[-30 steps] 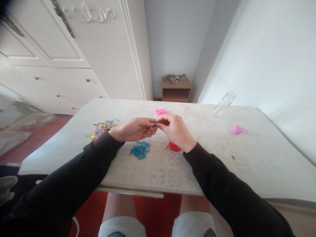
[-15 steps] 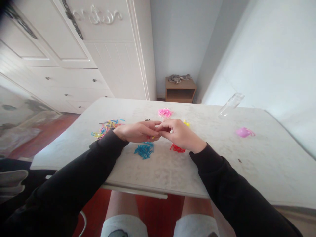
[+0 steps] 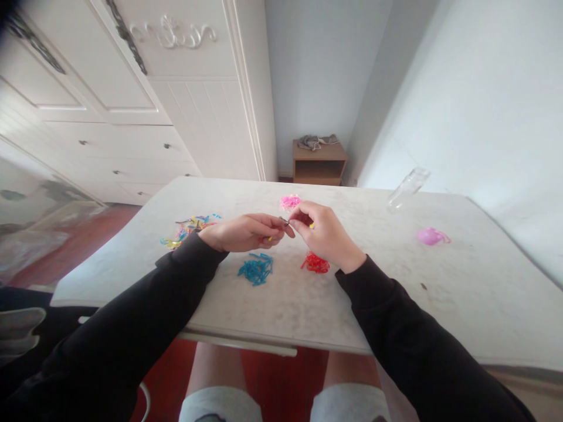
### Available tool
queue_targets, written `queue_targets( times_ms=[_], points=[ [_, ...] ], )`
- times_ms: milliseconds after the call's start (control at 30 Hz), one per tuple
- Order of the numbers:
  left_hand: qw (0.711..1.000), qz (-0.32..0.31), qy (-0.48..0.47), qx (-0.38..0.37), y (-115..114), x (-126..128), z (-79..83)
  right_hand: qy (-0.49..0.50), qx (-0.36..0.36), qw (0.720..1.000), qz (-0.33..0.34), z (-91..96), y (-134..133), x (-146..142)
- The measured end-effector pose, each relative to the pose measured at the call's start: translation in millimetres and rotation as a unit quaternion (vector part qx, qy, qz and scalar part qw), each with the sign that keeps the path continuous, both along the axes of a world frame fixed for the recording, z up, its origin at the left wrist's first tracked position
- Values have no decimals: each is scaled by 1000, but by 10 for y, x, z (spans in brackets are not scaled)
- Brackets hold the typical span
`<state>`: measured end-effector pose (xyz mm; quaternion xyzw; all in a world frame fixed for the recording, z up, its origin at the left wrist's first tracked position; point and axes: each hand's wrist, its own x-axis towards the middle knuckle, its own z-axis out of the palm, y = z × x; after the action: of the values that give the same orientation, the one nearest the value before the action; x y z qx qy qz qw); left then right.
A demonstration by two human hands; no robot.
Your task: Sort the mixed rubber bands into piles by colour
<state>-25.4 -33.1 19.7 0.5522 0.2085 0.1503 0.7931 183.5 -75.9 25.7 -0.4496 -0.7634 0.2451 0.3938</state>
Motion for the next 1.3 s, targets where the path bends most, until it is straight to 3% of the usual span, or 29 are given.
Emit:
queue_targets(
  times_ms=[300,467,700,967,1167,1233,1300],
  points=[
    [997,58,-19,-57,63,20,-69,30,12,999,-40,-10,12,-3],
    [994,90,-31,-50,91,26,-96,29,8,999,-39,-5,4,-6],
    [997,58,-34,-32,53,39,-87,21,-5,1000,-9,-32,13,-20],
    [998,50,-29,12,46,44,-122,-90,81,992,32,-14,-2,-24],
    [987,91,53,124,140,-4,-133,-64,86,994,23,-56,-10,-69],
    [956,141,113,232,215,-97,-78,-47,91,995,-2,-60,-13,-65],
    [893,192,175,366,291,-213,-11,-40,99,994,-24,-53,-18,-54]
  ],
)
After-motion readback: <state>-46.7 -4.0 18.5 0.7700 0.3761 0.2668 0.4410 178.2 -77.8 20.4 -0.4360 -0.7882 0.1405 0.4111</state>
